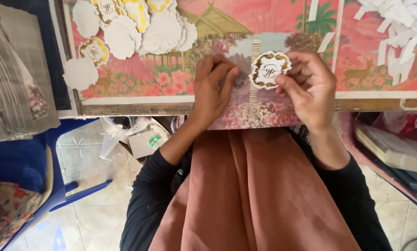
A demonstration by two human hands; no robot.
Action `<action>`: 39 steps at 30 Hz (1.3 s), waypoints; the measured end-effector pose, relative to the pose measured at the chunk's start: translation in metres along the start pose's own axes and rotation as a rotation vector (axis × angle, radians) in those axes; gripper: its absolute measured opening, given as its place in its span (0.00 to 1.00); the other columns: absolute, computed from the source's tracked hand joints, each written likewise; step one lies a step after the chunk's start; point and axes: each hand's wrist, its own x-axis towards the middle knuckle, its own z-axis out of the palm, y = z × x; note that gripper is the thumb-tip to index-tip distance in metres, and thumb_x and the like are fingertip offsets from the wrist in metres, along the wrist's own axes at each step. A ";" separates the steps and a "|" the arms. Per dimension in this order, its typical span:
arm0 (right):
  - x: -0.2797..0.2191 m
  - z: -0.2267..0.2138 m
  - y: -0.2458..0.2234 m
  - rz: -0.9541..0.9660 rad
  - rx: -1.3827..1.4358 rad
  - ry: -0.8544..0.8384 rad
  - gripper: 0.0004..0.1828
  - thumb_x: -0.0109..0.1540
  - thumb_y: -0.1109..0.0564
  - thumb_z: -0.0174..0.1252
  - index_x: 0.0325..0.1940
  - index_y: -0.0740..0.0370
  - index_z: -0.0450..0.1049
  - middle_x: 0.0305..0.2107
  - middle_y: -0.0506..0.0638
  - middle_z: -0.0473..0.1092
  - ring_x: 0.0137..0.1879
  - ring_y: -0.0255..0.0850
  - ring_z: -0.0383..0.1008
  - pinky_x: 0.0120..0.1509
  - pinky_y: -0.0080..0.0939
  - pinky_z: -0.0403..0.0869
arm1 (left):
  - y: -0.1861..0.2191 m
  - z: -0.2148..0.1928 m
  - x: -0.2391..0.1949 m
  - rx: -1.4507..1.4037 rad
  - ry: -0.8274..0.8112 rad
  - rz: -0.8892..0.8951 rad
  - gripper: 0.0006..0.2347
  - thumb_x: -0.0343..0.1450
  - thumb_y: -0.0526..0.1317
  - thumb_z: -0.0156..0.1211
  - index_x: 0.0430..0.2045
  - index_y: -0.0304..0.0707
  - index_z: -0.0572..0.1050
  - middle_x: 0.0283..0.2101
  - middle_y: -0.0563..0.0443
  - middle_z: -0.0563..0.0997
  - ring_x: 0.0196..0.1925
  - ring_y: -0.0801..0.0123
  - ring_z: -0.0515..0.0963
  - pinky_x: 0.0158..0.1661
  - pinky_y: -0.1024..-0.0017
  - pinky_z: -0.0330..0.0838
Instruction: Assembling decorative invitations by folding paper cards and applying adhesive seals
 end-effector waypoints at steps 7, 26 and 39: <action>-0.005 0.022 0.021 0.119 0.004 -0.047 0.16 0.63 0.70 0.55 0.55 0.70 0.62 0.26 0.57 0.66 0.28 0.39 0.72 0.30 0.34 0.73 | -0.006 0.004 -0.021 0.021 0.001 -0.038 0.10 0.70 0.40 0.54 0.17 0.38 0.74 0.35 0.49 0.72 0.37 0.56 0.71 0.39 0.66 0.66; -0.008 0.025 0.035 0.058 -0.206 -0.016 0.13 0.59 0.69 0.62 0.47 0.68 0.71 0.23 0.56 0.69 0.23 0.35 0.69 0.24 0.30 0.67 | -0.005 0.005 -0.021 0.083 -0.057 -0.021 0.12 0.63 0.41 0.64 0.11 0.39 0.68 0.35 0.50 0.66 0.36 0.58 0.67 0.38 0.66 0.62; -0.007 0.022 0.024 0.040 -0.641 -0.066 0.17 0.62 0.53 0.66 0.48 0.59 0.68 0.24 0.49 0.68 0.31 0.39 0.68 0.40 0.40 0.64 | 0.008 -0.074 -0.031 0.217 0.322 -0.052 0.08 0.64 0.37 0.66 0.32 0.43 0.74 0.47 0.46 0.66 0.47 0.62 0.72 0.47 0.68 0.71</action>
